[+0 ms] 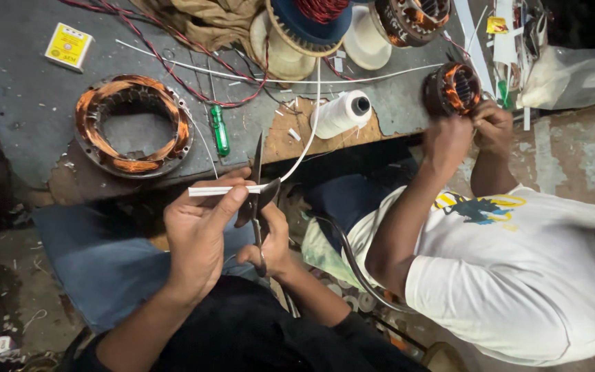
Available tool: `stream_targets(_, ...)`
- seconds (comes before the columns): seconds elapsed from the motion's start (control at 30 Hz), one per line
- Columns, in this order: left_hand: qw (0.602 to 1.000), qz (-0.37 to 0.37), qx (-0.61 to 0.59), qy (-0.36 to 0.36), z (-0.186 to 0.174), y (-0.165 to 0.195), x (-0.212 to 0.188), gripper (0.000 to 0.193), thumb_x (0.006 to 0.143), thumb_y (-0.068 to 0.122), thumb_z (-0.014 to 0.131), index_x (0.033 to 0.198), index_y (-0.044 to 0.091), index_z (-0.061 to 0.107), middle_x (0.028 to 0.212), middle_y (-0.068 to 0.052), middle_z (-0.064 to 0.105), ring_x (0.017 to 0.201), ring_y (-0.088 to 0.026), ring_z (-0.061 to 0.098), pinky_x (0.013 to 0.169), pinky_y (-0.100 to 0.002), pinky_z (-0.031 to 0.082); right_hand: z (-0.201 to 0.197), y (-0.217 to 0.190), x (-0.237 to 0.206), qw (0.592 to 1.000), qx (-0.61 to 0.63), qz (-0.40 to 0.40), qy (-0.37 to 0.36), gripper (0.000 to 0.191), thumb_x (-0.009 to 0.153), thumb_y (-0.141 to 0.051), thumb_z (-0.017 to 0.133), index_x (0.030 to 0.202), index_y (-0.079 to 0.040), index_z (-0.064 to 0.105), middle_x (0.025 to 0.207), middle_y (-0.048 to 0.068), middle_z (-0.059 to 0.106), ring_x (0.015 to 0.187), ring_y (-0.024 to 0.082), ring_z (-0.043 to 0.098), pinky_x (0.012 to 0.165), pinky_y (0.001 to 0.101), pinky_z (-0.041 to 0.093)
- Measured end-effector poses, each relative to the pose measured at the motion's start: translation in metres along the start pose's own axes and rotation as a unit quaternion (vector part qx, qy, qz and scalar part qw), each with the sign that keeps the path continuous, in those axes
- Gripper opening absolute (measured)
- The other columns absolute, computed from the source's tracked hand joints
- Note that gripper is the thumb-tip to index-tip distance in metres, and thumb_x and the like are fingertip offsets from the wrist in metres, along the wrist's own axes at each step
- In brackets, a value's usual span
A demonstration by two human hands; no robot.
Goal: The person prepares and secures copper windings on a motor stator. They ignite a match to burn the end of a white insulating sleeve, slide it onto the wire, and then use scissors to cut the sleeve to length. A coworker works on a separate stator nearby.
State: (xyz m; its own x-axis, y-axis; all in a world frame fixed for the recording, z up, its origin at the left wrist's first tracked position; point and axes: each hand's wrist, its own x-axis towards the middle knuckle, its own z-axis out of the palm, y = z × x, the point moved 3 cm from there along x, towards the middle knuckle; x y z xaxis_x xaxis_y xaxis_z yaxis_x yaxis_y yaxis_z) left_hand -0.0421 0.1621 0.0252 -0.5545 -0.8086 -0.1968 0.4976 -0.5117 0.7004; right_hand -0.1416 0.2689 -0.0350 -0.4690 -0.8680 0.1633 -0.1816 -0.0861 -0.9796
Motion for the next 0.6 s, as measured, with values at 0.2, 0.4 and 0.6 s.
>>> stream_targets(0.2,1.0,-0.018,0.004,0.016,-0.003,-0.005,-0.003,0.014,0.092,0.001,0.075,0.106,-0.003,0.075,0.115,-0.017,0.076,0.098,-0.018,0.07,0.072,-0.03,0.054,0.0,0.005,-0.008,1.0,0.006,0.018,0.021,0.113,0.068,-0.079,0.081,0.139,0.006,0.056,0.092,0.0,0.058,0.081,0.009,0.056,0.07,0.0247,0.045)
stream_targets(0.4,0.992,0.009,-0.048,-0.118,0.0,-0.015,0.014,0.01,0.095,0.004,0.071,0.105,0.002,0.069,0.129,-0.012,0.067,0.1,-0.016,0.07,0.08,-0.03,0.059,-0.004,-0.005,-0.015,0.998,0.054,0.029,0.017,0.105,0.069,-0.081,0.078,0.128,0.003,0.06,0.076,-0.002,0.058,0.066,0.009,0.056,0.058,0.0233,0.044)
stream_targets(0.6,0.959,-0.092,-0.171,-0.206,-0.003,-0.026,0.031,0.007,0.103,0.01,0.067,0.104,0.008,0.061,0.112,-0.02,0.075,0.08,-0.012,0.066,0.061,-0.023,0.044,-0.004,-0.028,-0.016,0.986,0.137,0.094,-0.004,0.108,0.063,-0.079,0.081,0.126,0.006,0.059,0.061,-0.004,0.05,0.052,0.005,0.048,0.047,0.0212,0.035)
